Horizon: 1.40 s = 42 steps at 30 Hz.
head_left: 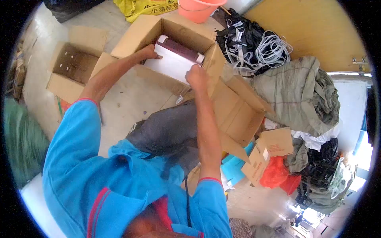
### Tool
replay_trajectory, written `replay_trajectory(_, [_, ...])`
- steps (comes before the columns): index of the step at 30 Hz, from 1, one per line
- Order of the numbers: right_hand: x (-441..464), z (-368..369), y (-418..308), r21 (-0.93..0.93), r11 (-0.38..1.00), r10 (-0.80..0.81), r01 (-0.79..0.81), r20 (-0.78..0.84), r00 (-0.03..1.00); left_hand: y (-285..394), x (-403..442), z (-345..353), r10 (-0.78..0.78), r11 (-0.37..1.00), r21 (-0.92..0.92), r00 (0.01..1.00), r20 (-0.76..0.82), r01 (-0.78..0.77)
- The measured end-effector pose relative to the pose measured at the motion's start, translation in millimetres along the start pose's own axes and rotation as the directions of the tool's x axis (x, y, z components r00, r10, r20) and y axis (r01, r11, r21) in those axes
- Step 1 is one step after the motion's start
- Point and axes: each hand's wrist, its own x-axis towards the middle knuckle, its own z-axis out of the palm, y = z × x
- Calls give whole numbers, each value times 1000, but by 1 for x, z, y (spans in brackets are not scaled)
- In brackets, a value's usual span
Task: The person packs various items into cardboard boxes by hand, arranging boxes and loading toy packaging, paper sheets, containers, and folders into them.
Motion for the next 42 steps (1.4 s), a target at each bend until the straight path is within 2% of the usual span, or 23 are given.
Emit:
replay_trajectory(1, [-4, 1, -6, -125, 991, -42, 44, 22, 999, -3, 13, 12, 70, 984, 163, 997, 24, -73])
replay_trajectory(2, [-1, 15, -1, -119, 988, -106, 104, -12, 994, -9, 18, 31, 188, 902, 416, 971, -147, -112])
replay_trajectory(5, [-3, 35, 6, -64, 986, -154, 152, -27, 988, 13, -1, -6, 183, 969, 120, 951, 249, -218])
replay_trajectory(7, [1, 35, 3, 0, 990, -141, 141, -12, 990, 37, -17, -4, 120, 736, 614, 948, 296, -285])
replay_trajectory(8, [1, 34, 3, 37, 992, -125, 124, 30, 992, 36, -19, -7, 116, 733, 616, 945, 307, -289])
replay_trajectory(13, [28, 37, 10, 14, 993, -116, 116, 246, 962, 30, -13, 6, 108, 808, 508, 923, 369, -298])
replay_trajectory(15, [52, 45, 13, -103, 963, -195, 248, 369, 909, 23, -6, 8, 93, 815, 502, 922, 376, -288])
replay_trajectory(18, [78, 70, 18, -140, 965, -152, 220, 382, 912, 9, 6, 19, 148, 754, 538, 896, 419, -376])
replay_trajectory(19, [92, 78, 15, -182, 953, -116, 242, 516, 848, 14, 2, 19, 208, 775, 503, 906, 369, -383])
replay_trajectory(21, [106, 92, 22, -206, 949, -114, 240, 485, 867, -10, 13, 35, 251, 798, 463, 911, 327, -385])
replay_trajectory(22, [108, 99, 25, -234, 945, -107, 230, 441, 891, -57, 36, 73, 384, 918, 30, 904, 185, -396])
replay_trajectory(24, [110, 93, 11, -204, 968, -10, 143, 544, 839, -69, 36, 82, 417, 829, -415, 909, 13, -374])
replay_trajectory(25, [110, 88, 3, -316, 930, 25, 188, 564, 825, -27, 26, 55, 287, 948, 64, 922, 258, -313])
replay_trajectory(26, [109, 85, -1, -426, 873, 60, 240, 580, 812, 4, 18, 38, 55, 800, 530, 914, 402, -281])
replay_trajectory(28, [104, 97, 8, -390, 898, 18, 205, 497, 867, 15, 6, 42, 73, 802, 538, 936, 343, -259])
replay_trajectory(30, [123, 108, 10, -418, 904, 207, 92, 615, 761, 17, 3, 39, 85, 796, 558, 956, 280, -234])
replay_trajectory(32, [134, 122, 19, -403, 905, 165, 134, 624, 764, 13, 0, 42, 10, 948, 307, 973, 229, -81])
replay_trajectory(34, [116, 135, 26, -397, 902, 138, 172, 641, 755, -9, 11, 70, -115, 945, 326, 941, 317, 6])
replay_trajectory(36, [121, 158, 38, -408, 894, 68, 185, 532, 844, -1, 38, 74, -164, 934, 354, 937, 308, 47])
replay_trajectory(38, [140, 195, 61, -452, 868, -40, 204, 346, 937, 12, 3, 70, 21, 872, 490, 1000, -11, -13])
replay_trajectory(40, [143, 175, 53, -466, 857, -57, 218, 335, 940, 11, 7, 67, -35, 903, 429, 997, 74, 0])
replay_trajectory(41, [130, 138, 35, -451, 866, -10, 214, 413, 911, 5, 17, 68, -153, 946, 322, 934, 322, 44])
replay_trajectory(42, [117, 116, 24, -432, 881, 44, 193, 481, 876, -40, 22, 113, -15, 1000, -4, 989, 146, 16])
